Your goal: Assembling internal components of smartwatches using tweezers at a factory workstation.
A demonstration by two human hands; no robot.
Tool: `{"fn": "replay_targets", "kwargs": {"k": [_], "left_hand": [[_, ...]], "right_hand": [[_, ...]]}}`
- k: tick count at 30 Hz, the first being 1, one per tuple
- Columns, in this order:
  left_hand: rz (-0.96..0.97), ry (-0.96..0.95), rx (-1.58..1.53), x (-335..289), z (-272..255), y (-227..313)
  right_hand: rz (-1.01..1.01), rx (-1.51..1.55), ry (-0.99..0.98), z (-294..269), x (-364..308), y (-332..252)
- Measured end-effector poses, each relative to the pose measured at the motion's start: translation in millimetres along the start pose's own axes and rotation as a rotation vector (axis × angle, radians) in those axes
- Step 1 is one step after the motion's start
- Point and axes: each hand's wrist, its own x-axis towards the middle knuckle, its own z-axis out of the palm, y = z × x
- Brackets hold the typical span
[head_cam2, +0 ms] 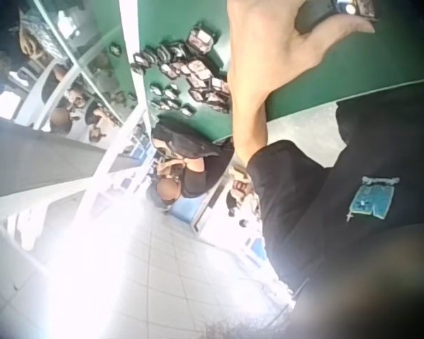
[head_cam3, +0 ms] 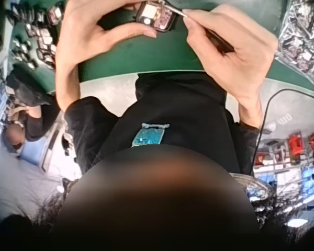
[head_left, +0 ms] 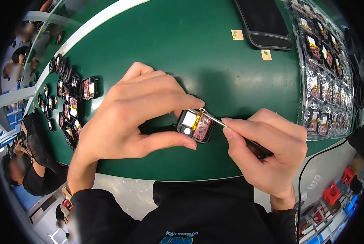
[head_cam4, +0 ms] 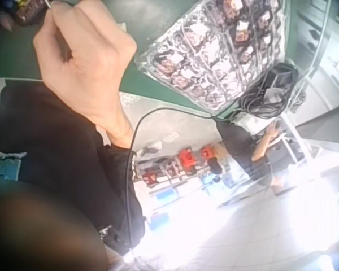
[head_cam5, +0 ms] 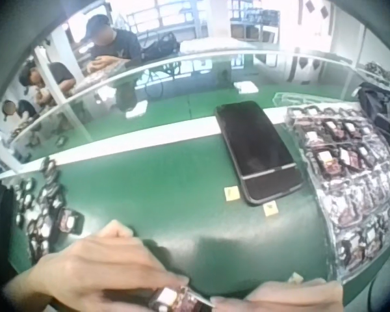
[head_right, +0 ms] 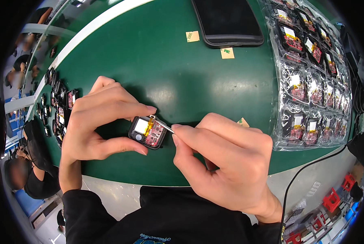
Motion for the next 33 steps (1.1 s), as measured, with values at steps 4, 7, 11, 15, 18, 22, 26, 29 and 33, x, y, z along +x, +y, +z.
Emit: {"fn": "replay_targets", "kwargs": {"k": [4,7,11,15,18,22,26,29,33], "left_hand": [[-0.04,-0.004,0.005,-0.7,-2.3,2.1],[-0.028,-0.008,0.029,0.0,-2.5,1.2],[-0.011,0.013,0.057,0.4,-1.7,1.5],[-0.005,-0.003,0.043,1.9,-2.6,0.6],[0.007,-0.013,0.023,1.2,-3.6,-2.0],[0.019,-0.078,-0.023,2.0,-10.6,-6.7],[0.034,-0.095,-0.073,3.1,-13.1,-11.7],[0.047,-0.095,-0.083,3.2,-11.8,-13.5],[0.033,-0.106,-0.081,3.8,-11.9,-12.4]], "right_hand": [[-0.034,-0.009,0.001,-1.3,-1.0,2.8],[-0.077,-0.052,0.044,1.9,-3.2,1.8],[-0.213,-0.088,0.11,7.3,-3.7,8.4],[-0.233,-0.092,0.108,9.2,-3.7,10.4],[-0.244,-0.104,0.088,9.3,-3.1,9.0],[-0.111,-0.027,0.01,4.2,-0.5,3.3],[-0.072,0.021,-0.025,1.7,1.0,4.3],[-0.068,0.005,-0.039,0.0,1.2,3.9],[-0.071,0.015,-0.033,1.0,0.7,5.8]]}}
